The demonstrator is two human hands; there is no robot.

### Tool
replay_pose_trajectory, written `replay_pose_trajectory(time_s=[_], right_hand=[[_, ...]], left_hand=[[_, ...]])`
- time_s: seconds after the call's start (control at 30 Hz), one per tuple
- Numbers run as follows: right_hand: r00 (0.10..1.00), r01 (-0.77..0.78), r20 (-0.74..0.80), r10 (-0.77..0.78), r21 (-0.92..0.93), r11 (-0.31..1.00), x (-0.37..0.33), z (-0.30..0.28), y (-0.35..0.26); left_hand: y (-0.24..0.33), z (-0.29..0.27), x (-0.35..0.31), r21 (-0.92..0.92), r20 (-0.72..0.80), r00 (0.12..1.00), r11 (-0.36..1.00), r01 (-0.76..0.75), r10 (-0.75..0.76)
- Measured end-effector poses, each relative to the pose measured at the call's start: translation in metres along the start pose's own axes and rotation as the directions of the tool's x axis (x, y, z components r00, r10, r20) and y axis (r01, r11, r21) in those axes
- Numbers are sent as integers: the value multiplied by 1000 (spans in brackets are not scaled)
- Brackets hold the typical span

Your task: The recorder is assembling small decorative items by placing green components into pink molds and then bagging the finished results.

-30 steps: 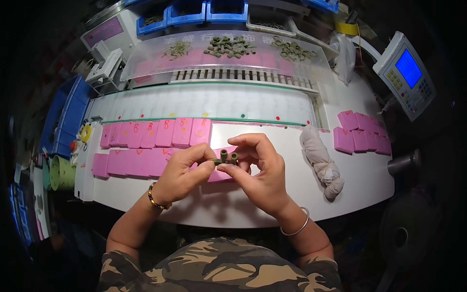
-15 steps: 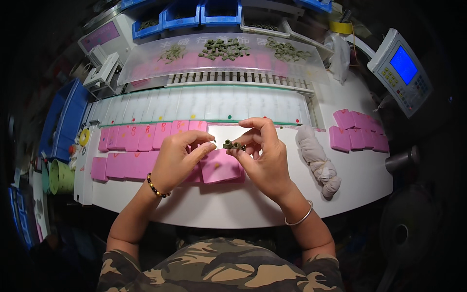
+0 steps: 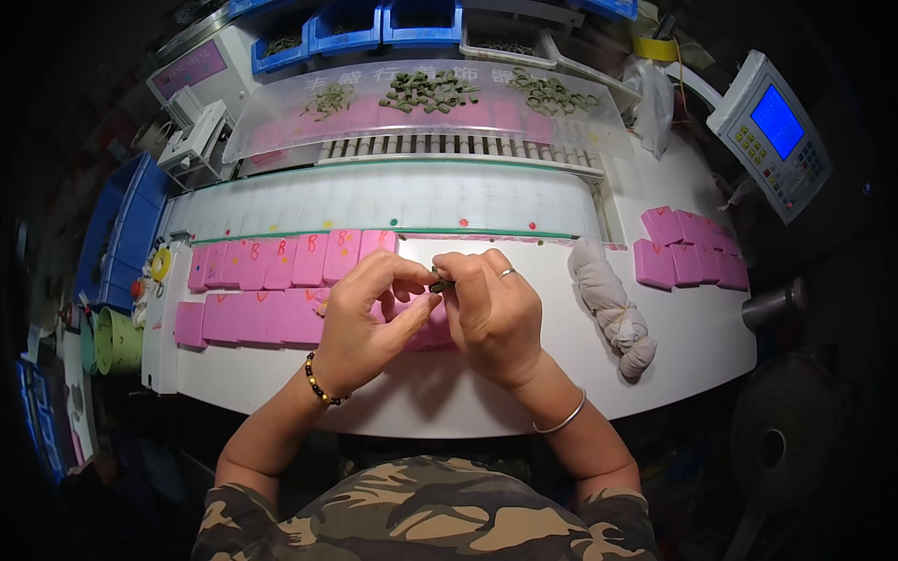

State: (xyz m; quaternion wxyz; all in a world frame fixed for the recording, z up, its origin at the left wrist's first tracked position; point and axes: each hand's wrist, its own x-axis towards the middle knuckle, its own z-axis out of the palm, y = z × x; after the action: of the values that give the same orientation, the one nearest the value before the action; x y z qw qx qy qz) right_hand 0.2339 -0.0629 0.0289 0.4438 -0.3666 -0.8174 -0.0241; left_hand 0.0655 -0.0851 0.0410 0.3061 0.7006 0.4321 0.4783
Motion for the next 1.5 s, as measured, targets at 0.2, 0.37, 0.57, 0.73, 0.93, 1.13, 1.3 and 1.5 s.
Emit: replay_pose_trajectory(time_s=[0.2, 0.37, 0.57, 0.73, 0.93, 1.13, 1.3, 1.5], right_hand=[[993, 118, -21, -119, -58, 991, -2, -3, 3], [982, 176, -64, -178, -35, 984, -4, -1, 6], [955, 271, -124, -269, -3, 963, -6, -4, 4], [911, 390, -146, -386, -3, 921, -10, -4, 1], [895, 431, -136, -425, 21, 902, -14, 2, 4], [984, -144, -42, 172, 375, 916, -10, -3, 6], [862, -490, 290, 416, 685, 539, -4, -7, -3], [902, -431, 299, 310, 643, 633, -1, -4, -9]], left_hand=[[-2, -4, -6, -65, 10, 994, 992, 106, -106], [-9, -6, -9, -174, 35, 983, 968, 181, -178], [-14, -17, -7, -541, 99, 903, 739, 402, -418], [-12, -20, -11, -661, 390, 813, 483, 574, -433], [-13, -22, -14, -576, 272, 878, 664, 477, -394], [-16, -21, -17, -32, -200, 980, 999, 14, -21], [-18, -25, -16, 160, -192, 942, 956, -247, 276], [-17, -28, -17, 176, -167, 932, 940, -292, 321]])
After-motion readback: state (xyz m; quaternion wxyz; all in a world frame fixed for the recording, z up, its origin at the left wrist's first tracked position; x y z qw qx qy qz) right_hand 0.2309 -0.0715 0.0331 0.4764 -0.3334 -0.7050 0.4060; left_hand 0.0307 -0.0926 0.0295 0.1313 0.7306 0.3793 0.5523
